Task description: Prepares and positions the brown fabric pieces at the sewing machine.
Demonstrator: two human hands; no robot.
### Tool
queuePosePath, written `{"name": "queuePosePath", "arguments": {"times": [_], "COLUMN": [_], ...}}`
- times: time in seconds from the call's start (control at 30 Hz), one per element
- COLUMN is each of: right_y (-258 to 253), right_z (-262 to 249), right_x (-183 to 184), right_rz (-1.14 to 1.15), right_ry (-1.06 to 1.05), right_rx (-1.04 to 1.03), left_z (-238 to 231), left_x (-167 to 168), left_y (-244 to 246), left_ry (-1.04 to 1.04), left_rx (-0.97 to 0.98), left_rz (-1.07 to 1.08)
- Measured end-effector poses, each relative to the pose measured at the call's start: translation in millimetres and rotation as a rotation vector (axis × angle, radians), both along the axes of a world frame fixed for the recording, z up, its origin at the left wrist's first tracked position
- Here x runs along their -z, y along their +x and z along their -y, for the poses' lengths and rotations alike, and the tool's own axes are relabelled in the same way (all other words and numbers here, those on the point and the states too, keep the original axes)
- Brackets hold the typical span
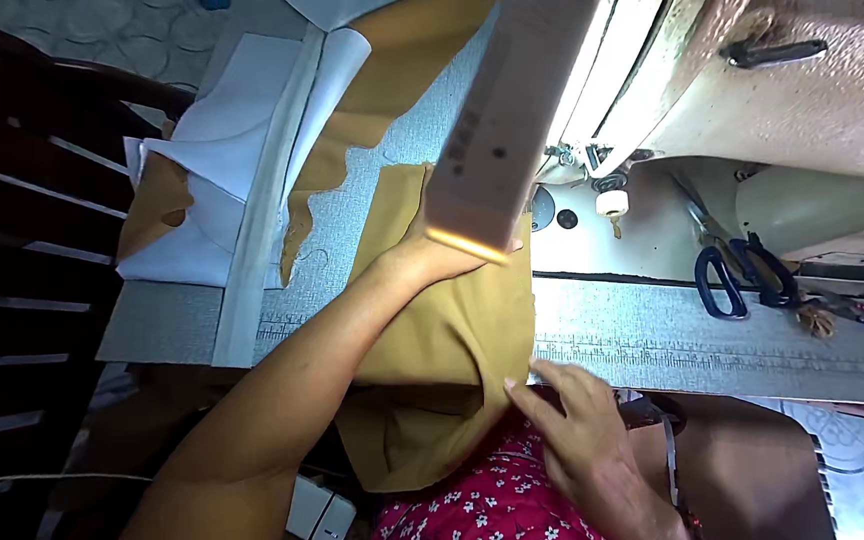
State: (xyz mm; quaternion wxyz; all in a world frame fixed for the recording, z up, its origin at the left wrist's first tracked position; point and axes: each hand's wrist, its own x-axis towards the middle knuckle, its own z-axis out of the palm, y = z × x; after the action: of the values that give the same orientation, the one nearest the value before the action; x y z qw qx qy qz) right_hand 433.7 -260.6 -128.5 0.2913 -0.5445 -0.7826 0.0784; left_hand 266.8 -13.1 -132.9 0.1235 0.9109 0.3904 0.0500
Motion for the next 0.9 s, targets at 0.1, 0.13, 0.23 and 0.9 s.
{"name": "queuePosePath", "arguments": {"times": [0.1, 0.13, 0.23, 0.9], "right_y": [-12.9, -17.2, -27.7, -45.9], "right_z": [26.5, 34.0, 47.7, 6.3], "right_x": [13.6, 21.4, 43.8, 15.1], "right_rz": [-0.276, -0.402, -0.727, -1.136], "right_ry": [-0.122, -0.21, -0.55, -0.537], "right_rx": [-0.117, -0.142, -0.041, -0.016], "left_z": [-19.5, -24.4, -23.8, 75.4], "left_x": [12.5, 15.2, 8.8, -29.4], "left_y": [-2.5, -2.9, -6.3, -42.1], "left_ry": [0.022, 0.023, 0.029, 0.219], "left_rx": [0.01, 0.013, -0.007, 0.078], "left_rz": [-0.007, -0.003, 0.048, 0.334]}}
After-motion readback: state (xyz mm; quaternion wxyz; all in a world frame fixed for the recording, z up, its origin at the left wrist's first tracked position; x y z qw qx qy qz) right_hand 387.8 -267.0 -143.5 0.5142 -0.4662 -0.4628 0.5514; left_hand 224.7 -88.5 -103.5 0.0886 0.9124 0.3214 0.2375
